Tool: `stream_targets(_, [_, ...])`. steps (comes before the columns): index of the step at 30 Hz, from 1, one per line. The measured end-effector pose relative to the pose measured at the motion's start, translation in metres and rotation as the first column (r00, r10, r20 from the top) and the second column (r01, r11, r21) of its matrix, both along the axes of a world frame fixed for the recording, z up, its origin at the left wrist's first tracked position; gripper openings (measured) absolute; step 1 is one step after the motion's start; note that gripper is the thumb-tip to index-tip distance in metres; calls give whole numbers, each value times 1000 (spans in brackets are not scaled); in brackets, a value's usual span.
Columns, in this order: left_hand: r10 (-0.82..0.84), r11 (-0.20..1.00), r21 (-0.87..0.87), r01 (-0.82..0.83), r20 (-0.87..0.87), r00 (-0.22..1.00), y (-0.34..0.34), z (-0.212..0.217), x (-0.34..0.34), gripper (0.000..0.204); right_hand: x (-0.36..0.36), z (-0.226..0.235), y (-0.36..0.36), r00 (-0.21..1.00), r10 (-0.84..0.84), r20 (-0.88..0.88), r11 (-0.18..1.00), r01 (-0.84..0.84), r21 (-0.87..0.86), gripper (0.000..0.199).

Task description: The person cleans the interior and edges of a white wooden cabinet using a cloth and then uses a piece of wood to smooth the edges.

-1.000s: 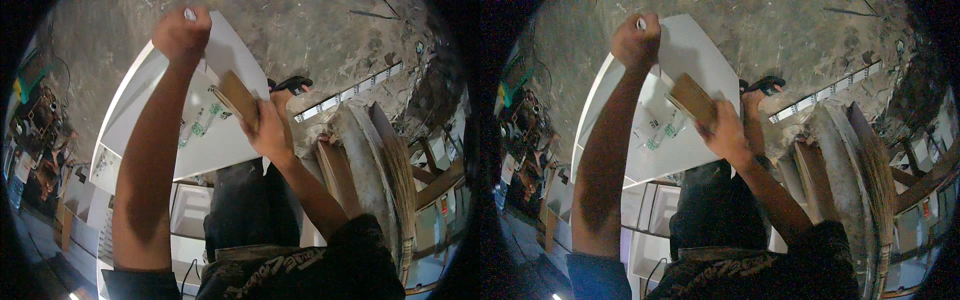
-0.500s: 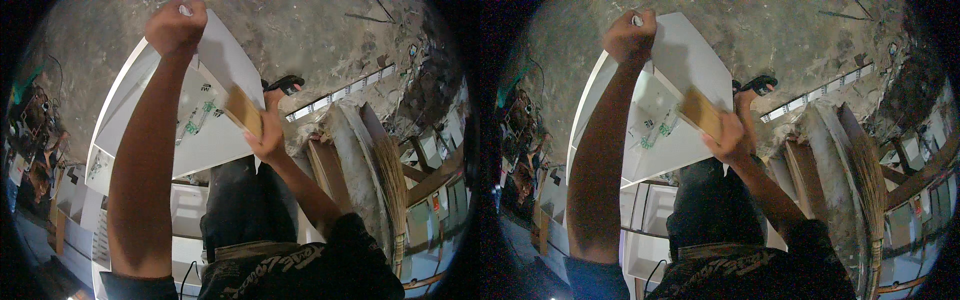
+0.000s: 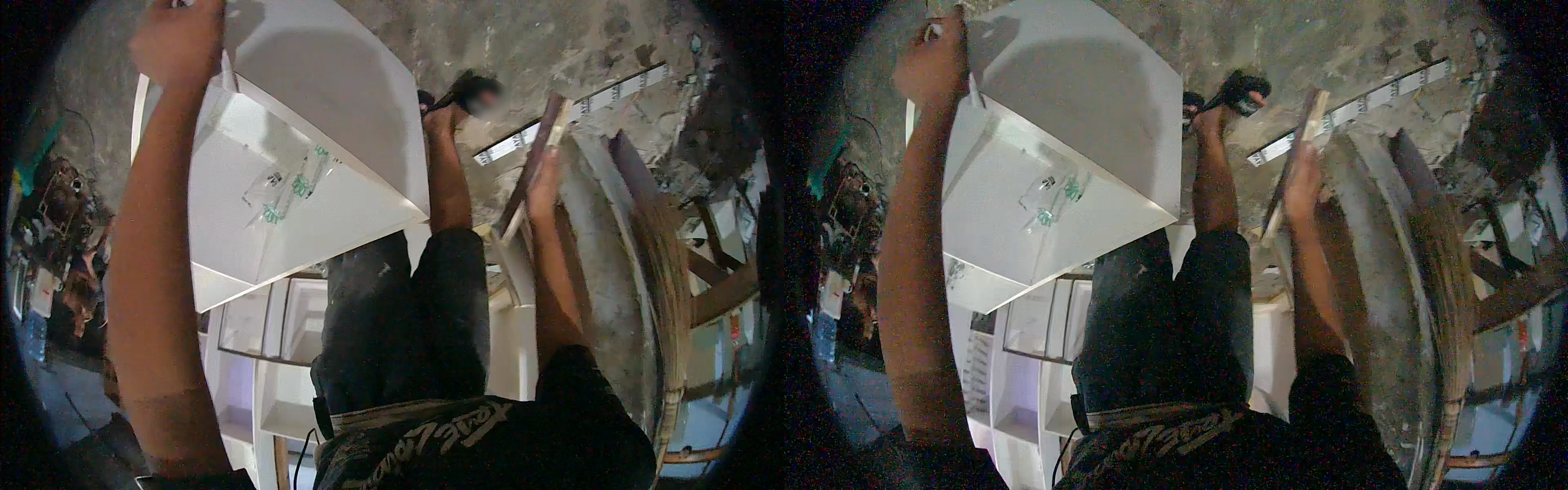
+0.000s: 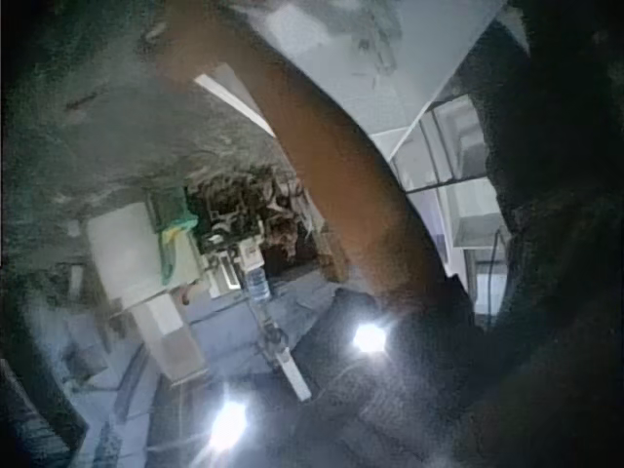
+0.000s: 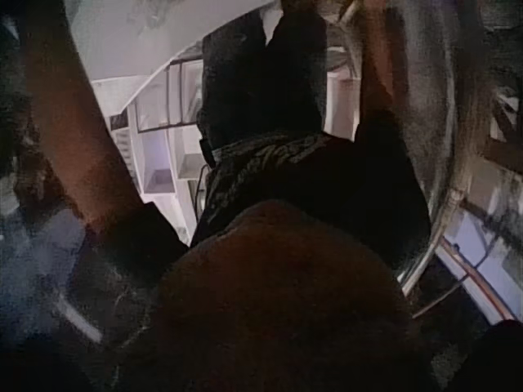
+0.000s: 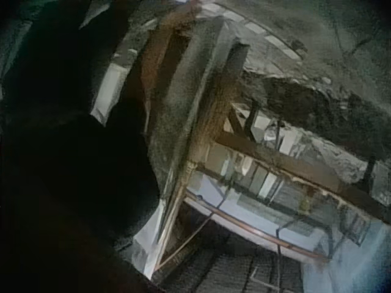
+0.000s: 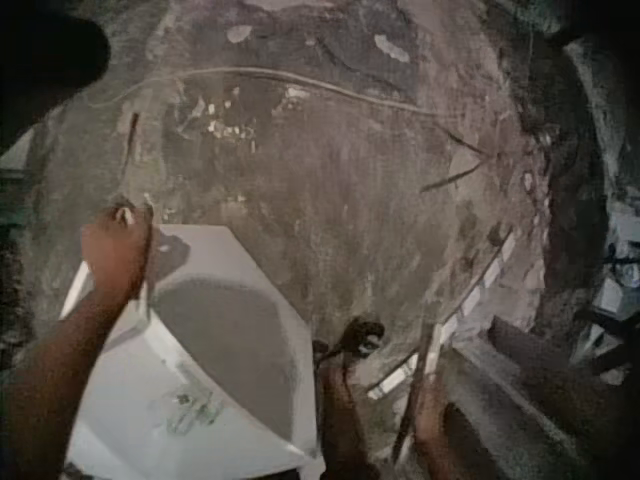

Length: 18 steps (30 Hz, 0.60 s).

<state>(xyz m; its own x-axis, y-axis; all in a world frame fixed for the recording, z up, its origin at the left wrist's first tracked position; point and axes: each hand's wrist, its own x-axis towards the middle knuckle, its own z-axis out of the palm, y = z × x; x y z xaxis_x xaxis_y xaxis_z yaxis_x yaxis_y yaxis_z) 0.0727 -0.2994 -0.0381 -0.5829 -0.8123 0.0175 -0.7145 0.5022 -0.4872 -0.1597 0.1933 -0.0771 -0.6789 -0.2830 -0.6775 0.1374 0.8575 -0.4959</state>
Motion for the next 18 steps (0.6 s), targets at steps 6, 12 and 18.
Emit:
stream_targets(6, [-257, 950, 162, 267, -80, 963, -50, 9, 39, 34, 4, -18, 52, 995, -38, 89, 999, 37, 12, 59])
stream_targets(12, [224, 788, 503, 355, -772, 595, -24, 22, 0, 19, 35, -11, 105, 928, -260, 268, 966, 248, 77, 45])
stream_targets(18, [404, 791, 574, 211, -749, 526, -2, 26, -12, 22, 65, 5, 156, 922, -170, 348, 985, 166, 40, 37])
